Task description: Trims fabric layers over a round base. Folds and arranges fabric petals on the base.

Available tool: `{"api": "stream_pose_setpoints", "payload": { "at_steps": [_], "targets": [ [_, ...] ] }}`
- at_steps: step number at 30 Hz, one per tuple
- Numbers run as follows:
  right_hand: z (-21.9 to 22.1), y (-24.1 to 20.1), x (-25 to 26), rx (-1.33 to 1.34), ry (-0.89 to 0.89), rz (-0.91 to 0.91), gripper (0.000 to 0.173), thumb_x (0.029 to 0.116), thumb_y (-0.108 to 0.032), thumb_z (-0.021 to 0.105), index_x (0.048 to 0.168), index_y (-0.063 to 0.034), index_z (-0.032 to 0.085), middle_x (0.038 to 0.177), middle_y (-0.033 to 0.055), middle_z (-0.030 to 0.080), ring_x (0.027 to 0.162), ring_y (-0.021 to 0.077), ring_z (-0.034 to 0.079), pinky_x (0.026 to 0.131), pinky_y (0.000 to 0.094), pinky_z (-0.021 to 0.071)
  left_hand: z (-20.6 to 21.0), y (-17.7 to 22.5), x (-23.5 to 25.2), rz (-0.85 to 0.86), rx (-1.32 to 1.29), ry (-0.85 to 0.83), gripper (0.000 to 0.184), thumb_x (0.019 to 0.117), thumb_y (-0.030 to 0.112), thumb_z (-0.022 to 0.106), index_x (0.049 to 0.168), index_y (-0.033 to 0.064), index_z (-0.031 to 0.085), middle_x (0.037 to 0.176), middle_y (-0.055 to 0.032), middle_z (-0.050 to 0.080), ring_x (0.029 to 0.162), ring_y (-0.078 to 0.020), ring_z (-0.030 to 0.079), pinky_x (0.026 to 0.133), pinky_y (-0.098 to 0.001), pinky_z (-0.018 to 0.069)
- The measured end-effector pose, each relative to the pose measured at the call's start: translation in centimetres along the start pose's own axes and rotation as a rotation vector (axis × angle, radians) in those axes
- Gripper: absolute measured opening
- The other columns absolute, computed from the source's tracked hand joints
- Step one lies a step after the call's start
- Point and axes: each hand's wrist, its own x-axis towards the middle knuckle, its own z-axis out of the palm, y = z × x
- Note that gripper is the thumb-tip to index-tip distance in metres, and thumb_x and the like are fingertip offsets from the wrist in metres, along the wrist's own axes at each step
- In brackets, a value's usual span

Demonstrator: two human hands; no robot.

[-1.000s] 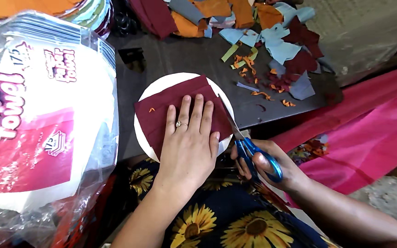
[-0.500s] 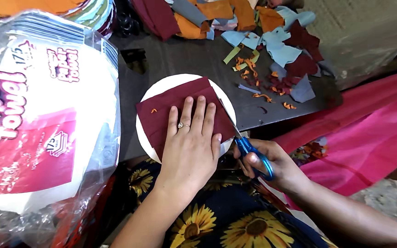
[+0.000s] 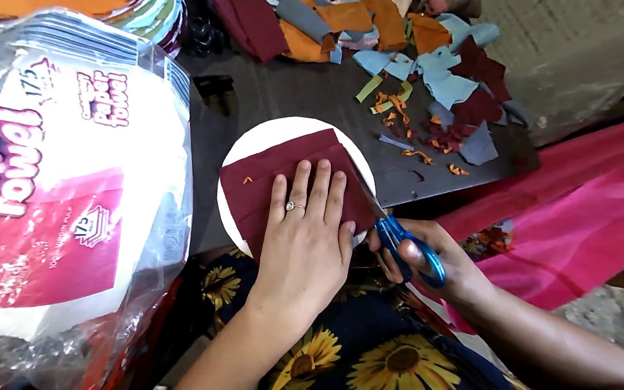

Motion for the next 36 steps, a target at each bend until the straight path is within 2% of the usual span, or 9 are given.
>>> {"api": "stream_pose_setpoints", "payload": {
  "at_steps": [13,20,26,36],
  "targets": [
    [0.9,0.1,-0.1,-0.137,0.089,0.01,0.031,0.0996,-0.048,0.062,0.095,-0.0177,0.067,0.066,-0.0186,0.056,0.055,-0.008,0.053,0.051,0.0105,0.0468,0.0,0.2,-0.2,-0.001,-0.011,0.005,0.058,0.1087,0.038,0.029,0.156,0.0072,0.043,0.164,-0.0117,0.036,0.155,-0.0315,0.026,0.124,-0.0578,0.0128],
    [0.6,-0.5,0.4,-0.03,0.046,0.022,0.043,0.0952,-0.064,0.057,0.096,-0.0222,0.068,0.067,-0.0181,0.06,0.056,-0.0061,0.057,0.053,0.013,0.05,0.1,0.2,-0.2,0.004,-0.012,0.01,0.058,0.1088,0.039,0.029,0.155,0.0067,0.043,0.163,-0.0123,0.037,0.154,-0.0322,0.027,0.124,-0.0584,0.0131],
    [1.0,-1.7,0.5,-0.099,0.086,0.075,0.04,0.0937,-0.061,0.061,0.094,-0.0221,0.067,0.067,-0.0201,0.059,0.054,-0.0083,0.055,0.049,0.0102,0.0472,0.0,0.3,-0.1,-0.008,-0.028,0.005,0.058,0.1085,0.039,0.03,0.155,0.007,0.044,0.163,-0.0122,0.037,0.154,-0.0322,0.028,0.124,-0.0582,0.014],
    [1.2,-2.7,0.9,-0.126,0.137,0.129,0.036,0.0921,-0.059,0.065,0.09,-0.0231,0.068,0.064,-0.019,0.058,0.052,-0.0073,0.054,0.049,0.0101,0.0462,0.0,0.2,-0.1,-0.007,-0.028,0.012,0.058,0.1087,0.039,0.03,0.155,0.0078,0.045,0.163,-0.0121,0.038,0.154,-0.0319,0.028,0.124,-0.0572,0.0138]
  ]
}}
